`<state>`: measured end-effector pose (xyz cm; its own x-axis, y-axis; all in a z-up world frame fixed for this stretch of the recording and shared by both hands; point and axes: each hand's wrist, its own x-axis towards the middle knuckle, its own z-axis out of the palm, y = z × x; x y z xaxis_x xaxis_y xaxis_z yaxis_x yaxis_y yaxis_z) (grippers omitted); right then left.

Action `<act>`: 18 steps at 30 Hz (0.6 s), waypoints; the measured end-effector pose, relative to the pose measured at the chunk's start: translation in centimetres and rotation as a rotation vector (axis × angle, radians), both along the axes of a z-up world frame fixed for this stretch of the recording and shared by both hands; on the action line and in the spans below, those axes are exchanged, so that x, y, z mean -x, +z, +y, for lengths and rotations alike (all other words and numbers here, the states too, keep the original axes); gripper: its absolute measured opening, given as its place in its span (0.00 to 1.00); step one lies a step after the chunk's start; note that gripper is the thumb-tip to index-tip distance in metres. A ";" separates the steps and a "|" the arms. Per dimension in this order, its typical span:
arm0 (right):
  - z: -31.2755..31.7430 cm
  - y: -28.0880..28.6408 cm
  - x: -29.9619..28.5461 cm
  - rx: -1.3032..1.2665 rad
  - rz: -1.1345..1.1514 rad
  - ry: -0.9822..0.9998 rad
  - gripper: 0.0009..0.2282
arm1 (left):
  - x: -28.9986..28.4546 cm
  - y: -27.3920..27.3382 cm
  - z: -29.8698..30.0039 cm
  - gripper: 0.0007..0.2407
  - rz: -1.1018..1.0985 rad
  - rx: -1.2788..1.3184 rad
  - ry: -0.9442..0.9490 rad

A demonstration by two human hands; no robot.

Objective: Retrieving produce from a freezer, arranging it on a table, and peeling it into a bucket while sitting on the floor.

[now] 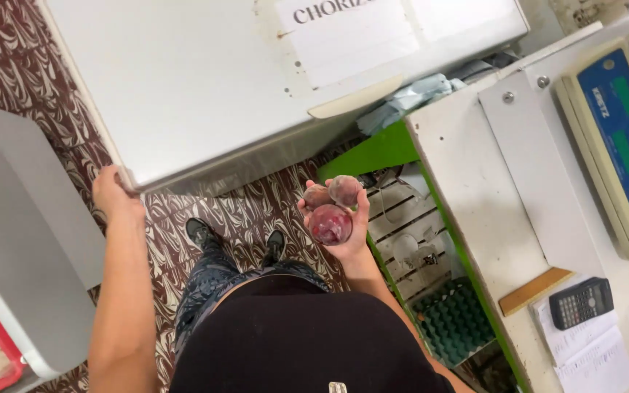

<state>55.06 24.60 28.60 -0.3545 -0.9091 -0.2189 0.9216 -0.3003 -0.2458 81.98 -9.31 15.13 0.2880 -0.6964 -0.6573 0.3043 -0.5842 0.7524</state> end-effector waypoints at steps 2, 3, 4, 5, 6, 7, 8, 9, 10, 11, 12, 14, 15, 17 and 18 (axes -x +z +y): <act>-2.5 -2.1 -0.4 -0.151 -0.133 0.027 0.31 | -2.1 -10.7 -3.2 0.10 0.094 0.099 -0.116; -4.2 -2.3 -1.1 -0.159 -0.129 0.052 0.31 | -1.6 -9.2 -1.9 0.10 0.095 0.093 -0.090; -5.9 -2.4 -1.9 -0.181 -0.122 0.073 0.31 | -1.1 -7.7 -0.7 0.09 0.078 0.103 -0.146; -7.8 -2.5 -2.8 -0.200 -0.116 0.097 0.31 | -0.8 -6.1 0.2 0.07 0.058 0.115 -0.199; -9.8 -2.3 -3.9 -0.206 -0.114 0.124 0.31 | -1.3 -2.2 1.5 0.07 0.057 0.111 -0.171; -12.1 -2.3 -5.1 -0.226 -0.136 0.137 0.30 | -0.8 2.1 2.1 0.11 0.085 0.133 -0.285; -14.6 -2.1 -6.5 -0.245 -0.157 0.150 0.29 | -1.4 7.5 2.6 0.15 0.113 0.157 -0.398; -17.0 -2.2 -8.0 -0.237 -0.155 0.169 0.29 | -2.9 11.4 1.9 0.15 0.108 0.168 -0.380; -19.5 -2.1 -9.5 -0.292 -0.151 0.177 0.30 | -4.4 15.3 1.2 0.15 0.026 0.275 -0.527; -21.1 -2.1 -11.4 -0.361 -0.156 0.178 0.30 | -6.1 19.1 1.2 0.14 -0.063 0.363 -0.682; -22.9 -2.0 -13.6 -0.365 -0.164 0.192 0.30 | -7.8 19.6 0.5 0.14 -0.073 0.355 -0.672; -28.2 -1.7 -17.0 -0.479 -0.242 0.199 0.31 | -10.3 20.3 -2.3 0.22 -0.043 0.397 -0.901; -30.4 -2.1 -18.8 -0.477 -0.240 0.211 0.31 | -11.1 20.0 -3.6 0.22 -0.049 0.399 -0.891; -34.6 -3.1 -22.1 -0.545 -0.159 0.252 0.32 | -12.2 19.1 -6.2 0.43 -0.226 0.506 -1.227; -36.1 -3.1 -23.6 -0.540 -0.159 0.259 0.32 | -12.6 18.0 -7.1 0.43 -0.232 0.508 -1.221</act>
